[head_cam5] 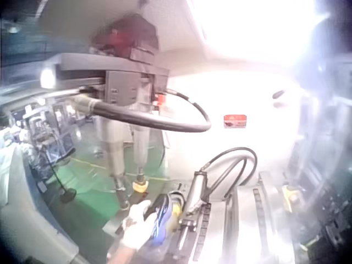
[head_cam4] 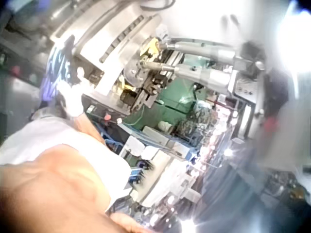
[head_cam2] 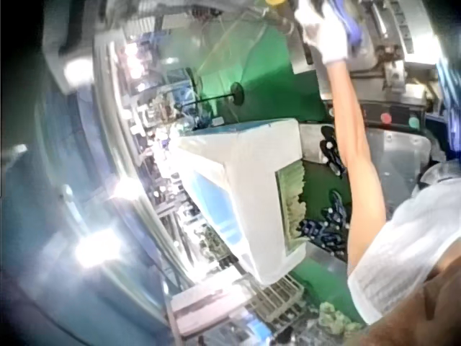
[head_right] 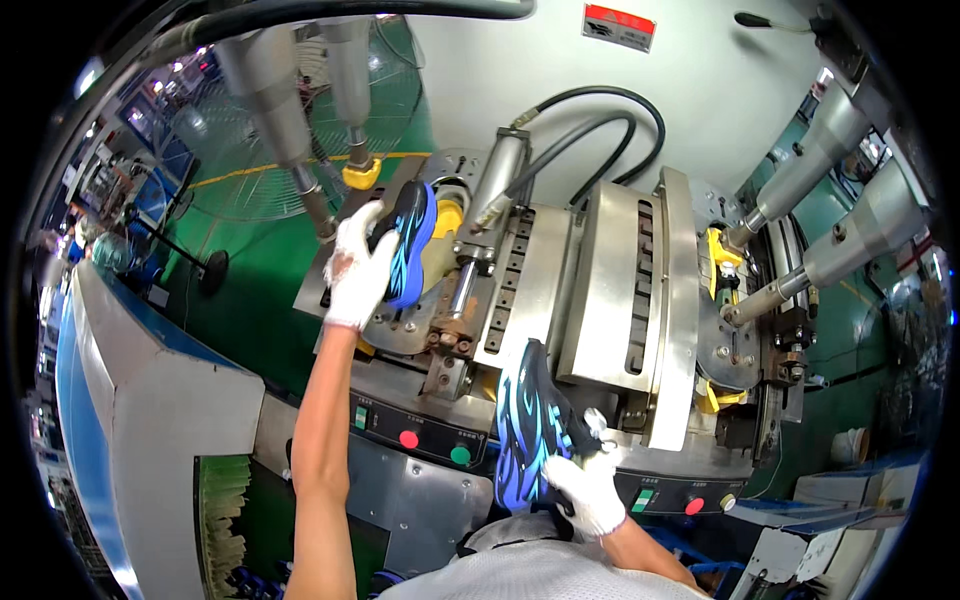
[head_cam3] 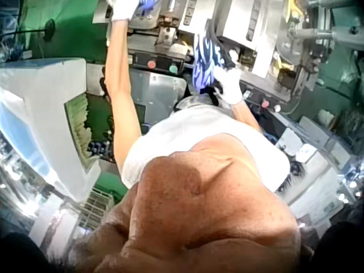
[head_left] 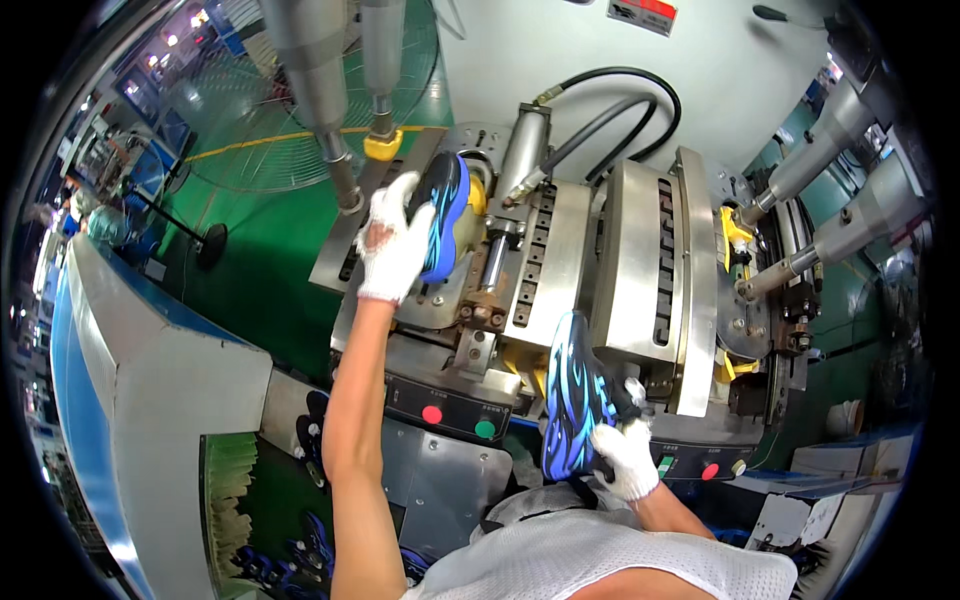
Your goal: The person places blue and black shoe components into an industrial press machine and then moves them onto a conveyor belt.
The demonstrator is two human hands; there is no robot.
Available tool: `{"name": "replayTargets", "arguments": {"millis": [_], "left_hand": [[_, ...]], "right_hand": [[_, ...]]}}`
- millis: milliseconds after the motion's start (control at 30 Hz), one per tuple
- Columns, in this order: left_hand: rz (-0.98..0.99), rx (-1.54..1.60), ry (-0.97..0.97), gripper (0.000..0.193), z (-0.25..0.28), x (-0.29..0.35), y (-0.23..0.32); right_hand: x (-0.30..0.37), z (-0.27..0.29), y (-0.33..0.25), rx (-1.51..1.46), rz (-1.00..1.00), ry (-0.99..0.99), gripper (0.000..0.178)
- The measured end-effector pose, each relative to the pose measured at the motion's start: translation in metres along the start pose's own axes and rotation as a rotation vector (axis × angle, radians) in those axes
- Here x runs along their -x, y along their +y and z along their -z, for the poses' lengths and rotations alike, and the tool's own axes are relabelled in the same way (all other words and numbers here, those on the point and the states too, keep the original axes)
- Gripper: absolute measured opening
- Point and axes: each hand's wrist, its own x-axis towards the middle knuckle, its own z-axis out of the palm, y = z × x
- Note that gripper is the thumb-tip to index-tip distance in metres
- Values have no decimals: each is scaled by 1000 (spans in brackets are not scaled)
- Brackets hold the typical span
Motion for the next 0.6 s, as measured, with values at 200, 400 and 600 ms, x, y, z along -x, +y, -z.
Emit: {"name": "replayTargets", "arguments": {"millis": [200,400,600], "left_hand": [[250,50,15,49,127,165,29],[654,-103,7,49,186,377,11],[1049,-171,-65,49,171,500,30]], "right_hand": [[-89,-150,-46,-14,118,-171,42],[-319,-271,-31,296,378,-47,17],[-575,-170,-21,1233,493,651,29]]}}
